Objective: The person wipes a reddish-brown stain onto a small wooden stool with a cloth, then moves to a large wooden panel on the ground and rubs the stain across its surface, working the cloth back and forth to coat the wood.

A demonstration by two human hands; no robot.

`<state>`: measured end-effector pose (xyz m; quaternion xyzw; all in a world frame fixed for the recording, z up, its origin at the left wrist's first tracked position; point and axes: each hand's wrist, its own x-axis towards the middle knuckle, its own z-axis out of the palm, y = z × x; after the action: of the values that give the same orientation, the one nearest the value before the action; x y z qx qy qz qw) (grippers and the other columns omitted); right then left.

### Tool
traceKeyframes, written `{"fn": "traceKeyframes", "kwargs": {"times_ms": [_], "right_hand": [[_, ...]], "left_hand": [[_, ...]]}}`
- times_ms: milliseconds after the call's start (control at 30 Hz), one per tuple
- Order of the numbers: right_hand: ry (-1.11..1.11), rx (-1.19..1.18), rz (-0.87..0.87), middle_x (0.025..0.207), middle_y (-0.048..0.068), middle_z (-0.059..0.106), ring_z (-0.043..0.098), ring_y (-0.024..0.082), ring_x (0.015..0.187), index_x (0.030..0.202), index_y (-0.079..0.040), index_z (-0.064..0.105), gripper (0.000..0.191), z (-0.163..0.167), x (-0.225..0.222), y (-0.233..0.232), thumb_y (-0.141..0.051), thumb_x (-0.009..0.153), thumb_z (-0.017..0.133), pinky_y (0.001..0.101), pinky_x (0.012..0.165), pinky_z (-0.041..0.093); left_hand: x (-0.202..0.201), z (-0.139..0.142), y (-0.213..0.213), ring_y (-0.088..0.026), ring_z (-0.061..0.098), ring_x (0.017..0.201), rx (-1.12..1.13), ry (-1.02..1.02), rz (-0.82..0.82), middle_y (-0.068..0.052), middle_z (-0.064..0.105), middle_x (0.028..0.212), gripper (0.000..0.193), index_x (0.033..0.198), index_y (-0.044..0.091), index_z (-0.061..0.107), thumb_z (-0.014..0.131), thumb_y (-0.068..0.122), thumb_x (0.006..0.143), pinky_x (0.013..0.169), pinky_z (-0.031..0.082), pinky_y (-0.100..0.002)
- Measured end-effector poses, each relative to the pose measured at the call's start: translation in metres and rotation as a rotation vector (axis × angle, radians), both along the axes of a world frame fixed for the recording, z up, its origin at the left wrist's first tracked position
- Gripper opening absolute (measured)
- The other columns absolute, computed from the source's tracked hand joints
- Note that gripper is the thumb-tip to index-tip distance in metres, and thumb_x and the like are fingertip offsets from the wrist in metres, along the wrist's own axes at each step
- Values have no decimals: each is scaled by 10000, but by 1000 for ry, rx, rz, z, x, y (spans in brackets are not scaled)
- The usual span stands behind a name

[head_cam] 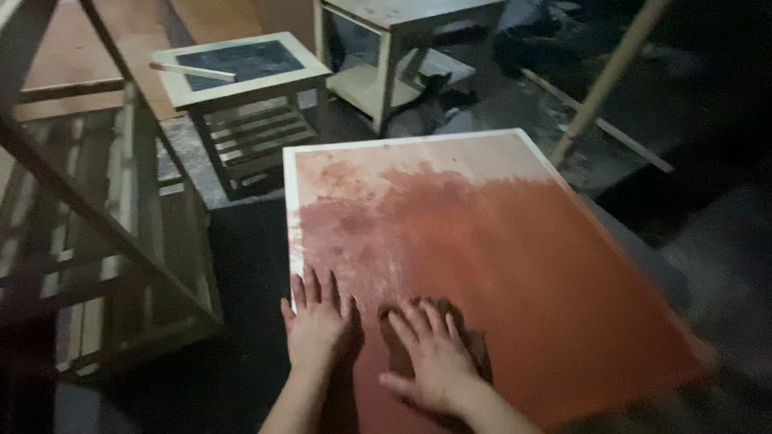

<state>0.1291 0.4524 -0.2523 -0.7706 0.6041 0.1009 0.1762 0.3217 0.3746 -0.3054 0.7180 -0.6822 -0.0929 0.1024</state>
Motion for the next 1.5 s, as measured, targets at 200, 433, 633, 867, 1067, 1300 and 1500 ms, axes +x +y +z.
{"fn": "traceKeyframes", "kwargs": {"times_ms": [200, 433, 633, 867, 1067, 1300, 1500], "right_hand": [[2, 183, -58, 1699, 49, -60, -84, 351, 1566, 1639, -206, 85, 900, 6, 5, 67, -581, 963, 548, 607, 1245, -10], [-45, -109, -57, 1668, 50, 189, 124, 327, 1541, 1590, -237, 237, 783, -21, 7, 15, -529, 933, 547, 603, 1232, 124], [-30, -219, -33, 1665, 76, 181, 131, 346, 1527, 1583, -250, 255, 779, -44, 9, -107, -595, 941, 532, 622, 1211, 137], [-12, -322, -54, 1663, 98, 227, 171, 391, 1524, 1590, -255, 282, 800, -56, 15, -255, -621, 922, 526, 652, 1200, 172], [-70, -414, -121, 1652, 69, 317, 264, 387, 1510, 1598, -282, 338, 747, -55, 21, -342, -591, 943, 522, 648, 1222, 226], [-88, -409, -142, 1685, 49, 240, 172, 396, 1531, 1593, -214, 314, 811, -50, 28, -359, -625, 928, 532, 648, 1231, 169], [-82, -366, -34, 1684, 106, 103, 53, 422, 1531, 1603, -150, 201, 1094, -48, 31, -268, -845, 828, 537, 669, 1185, 103]], "left_hand": [[0, -13, -4, -360, 112, 1545, -87, -9, -2, -156, 144, 1681, 722, 1580, 150, 297, 390, 542, 981, 1192, 175, -609], [0, -22, 2, -393, 179, 1530, -161, -60, -27, -194, 237, 1654, 724, 1559, 76, 346, 397, 518, 988, 1192, 201, -614], [1, -20, 2, -452, 206, 1509, -226, -11, -57, -252, 252, 1639, 723, 1537, 27, 356, 411, 462, 962, 1153, 205, -660], [0, -16, 11, -453, 166, 1497, -208, 7, -64, -263, 250, 1608, 680, 1517, 7, 353, 411, 429, 987, 1148, 172, -642], [-3, -9, 8, -472, 128, 1526, -225, 21, -56, -276, 229, 1634, 728, 1496, -10, 324, 457, 438, 937, 1153, 114, -678], [-1, -3, 8, -454, 67, 1552, 14, 40, -29, -243, 171, 1669, 732, 1567, 40, 255, 412, 442, 976, 1182, 106, -664], [2, -9, 1, -429, 137, 1533, -55, -38, -35, -211, 200, 1664, 749, 1577, 70, 281, 408, 482, 964, 1138, 192, -627]]}}
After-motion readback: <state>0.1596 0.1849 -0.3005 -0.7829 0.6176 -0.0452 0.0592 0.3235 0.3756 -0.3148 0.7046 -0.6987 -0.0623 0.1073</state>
